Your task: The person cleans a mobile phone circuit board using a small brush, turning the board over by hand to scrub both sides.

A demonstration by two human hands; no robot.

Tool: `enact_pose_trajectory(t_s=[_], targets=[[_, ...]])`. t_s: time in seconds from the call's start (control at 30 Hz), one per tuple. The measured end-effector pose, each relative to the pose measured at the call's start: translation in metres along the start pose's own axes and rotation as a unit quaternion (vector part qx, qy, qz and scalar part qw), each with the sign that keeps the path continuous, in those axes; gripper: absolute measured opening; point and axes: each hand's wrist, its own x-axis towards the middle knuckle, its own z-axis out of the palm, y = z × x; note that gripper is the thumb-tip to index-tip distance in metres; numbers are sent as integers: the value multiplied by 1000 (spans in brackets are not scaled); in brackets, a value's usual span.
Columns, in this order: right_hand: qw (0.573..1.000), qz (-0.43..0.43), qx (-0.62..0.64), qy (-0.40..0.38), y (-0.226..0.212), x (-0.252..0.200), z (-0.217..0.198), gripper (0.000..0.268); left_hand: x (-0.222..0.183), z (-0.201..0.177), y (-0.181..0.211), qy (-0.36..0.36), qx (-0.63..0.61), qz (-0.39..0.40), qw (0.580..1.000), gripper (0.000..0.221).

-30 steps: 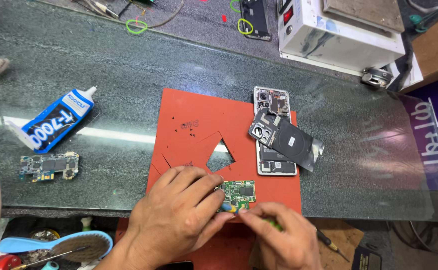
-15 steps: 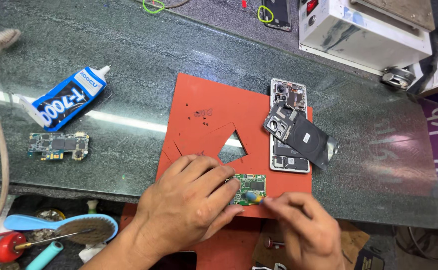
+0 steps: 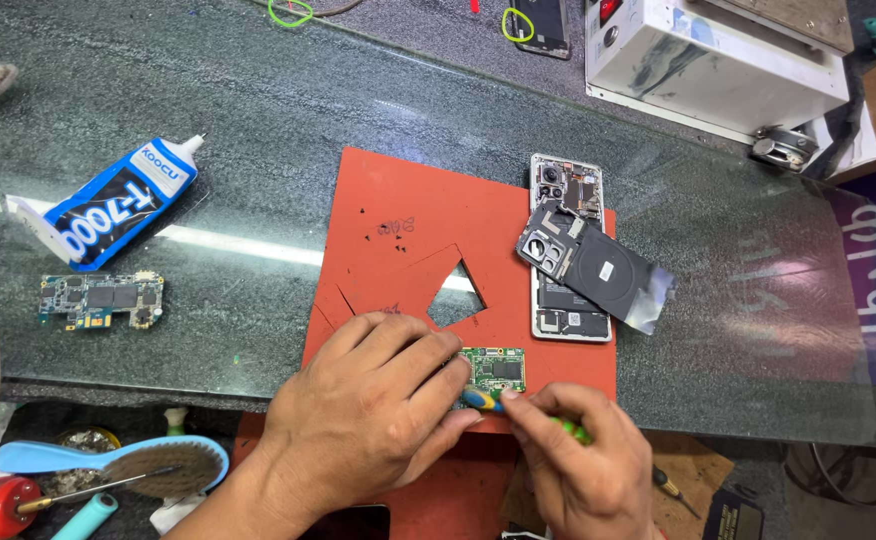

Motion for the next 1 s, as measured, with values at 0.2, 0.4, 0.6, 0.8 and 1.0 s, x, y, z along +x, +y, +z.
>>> enact_pose_trajectory(t_s=[0.2, 0.4, 0.6, 0.8, 1.0], targets=[[995, 69, -58, 41, 9, 7, -1, 34, -1, -1, 0, 7, 3, 4, 1000, 35], [997, -33, -64, 13, 2, 14, -4, 42, 0, -1, 1, 0, 3, 4, 1000, 32], [998, -42, -36, 38, -2, 7, 3, 38, -1, -1, 0, 7, 12, 9, 1000, 35], [996, 47, -50, 54, 5, 4, 9, 36, 0, -1, 0, 1, 5, 1, 1000, 31], [997, 44, -50, 33, 3, 13, -2, 31, 1, -2, 0, -4, 4, 3, 1000, 31]])
